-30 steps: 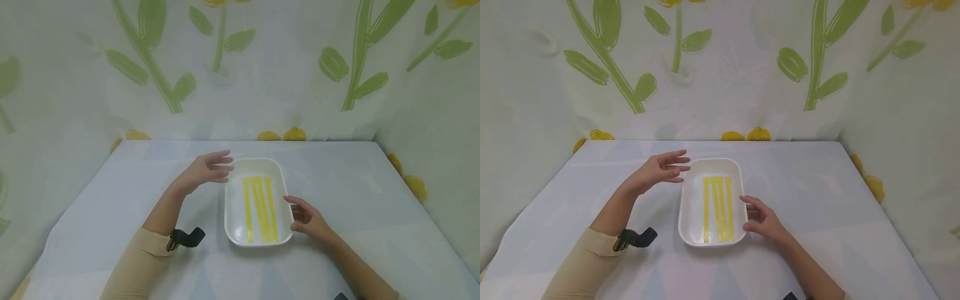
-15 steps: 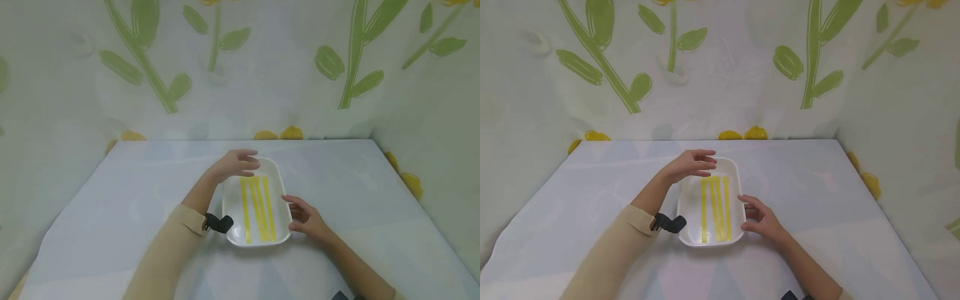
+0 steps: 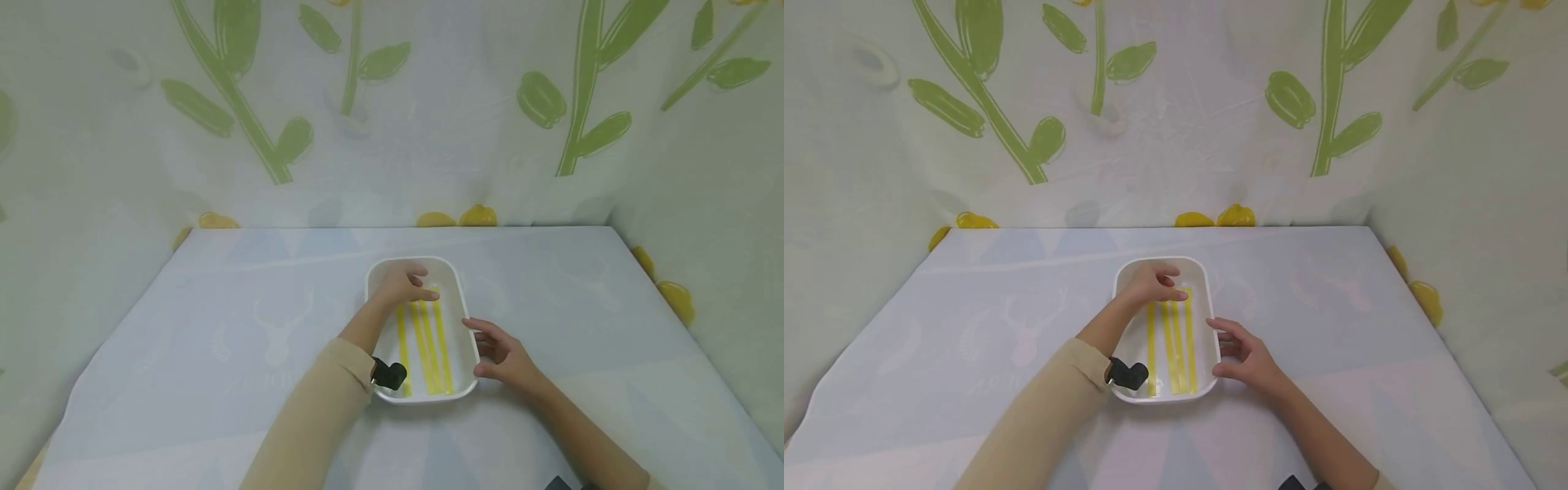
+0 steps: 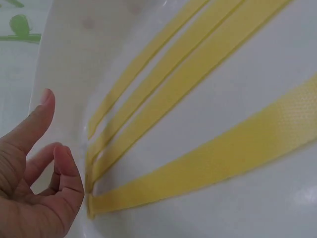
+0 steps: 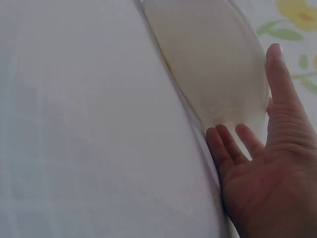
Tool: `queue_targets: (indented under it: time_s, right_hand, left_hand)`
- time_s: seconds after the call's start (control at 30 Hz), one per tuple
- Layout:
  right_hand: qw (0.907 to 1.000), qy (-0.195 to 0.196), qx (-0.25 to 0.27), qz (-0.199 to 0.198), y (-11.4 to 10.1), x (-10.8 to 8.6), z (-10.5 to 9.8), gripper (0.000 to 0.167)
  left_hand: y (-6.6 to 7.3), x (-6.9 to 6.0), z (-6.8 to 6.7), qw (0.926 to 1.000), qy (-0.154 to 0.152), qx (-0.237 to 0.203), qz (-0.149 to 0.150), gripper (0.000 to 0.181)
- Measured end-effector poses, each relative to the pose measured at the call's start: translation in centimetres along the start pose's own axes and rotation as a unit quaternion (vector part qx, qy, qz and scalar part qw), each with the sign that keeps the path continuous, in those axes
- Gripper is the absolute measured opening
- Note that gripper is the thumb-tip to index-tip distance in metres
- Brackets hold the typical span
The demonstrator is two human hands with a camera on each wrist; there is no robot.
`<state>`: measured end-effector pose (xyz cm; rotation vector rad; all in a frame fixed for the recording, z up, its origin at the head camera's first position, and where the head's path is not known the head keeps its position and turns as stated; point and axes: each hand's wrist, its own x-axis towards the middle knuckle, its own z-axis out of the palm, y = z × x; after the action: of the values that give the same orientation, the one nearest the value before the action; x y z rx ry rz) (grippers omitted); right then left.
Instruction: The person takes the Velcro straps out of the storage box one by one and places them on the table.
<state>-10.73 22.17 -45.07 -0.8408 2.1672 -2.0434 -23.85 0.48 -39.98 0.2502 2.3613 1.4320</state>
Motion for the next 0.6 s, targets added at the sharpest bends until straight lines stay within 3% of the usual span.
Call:
queue_targets:
  time_s: [0.13, 0.37, 0.6]
  right_hand:
    - [1.0000, -0.004, 0.008, -0.004, 0.1, 0.1, 0.1, 0.068]
    - [0.9999, -0.009, 0.011, -0.005, 0.1, 0.1, 0.1, 0.067]
    - [0.9999, -0.006, 0.011, 0.004, -0.2, 0.1, 0.3, 0.066]
  left_hand:
    - [-0.4, 0.2, 0.6, 0.9980, 0.003, 0.060, 0.017, 0.064]
    - [-0.9, 0.2, 1.6, 0.9857, 0.005, 0.159, 0.054, 0.066]
    - [-0.7, -0.2, 1.7, 0.9834, -0.007, 0.176, 0.046, 0.064]
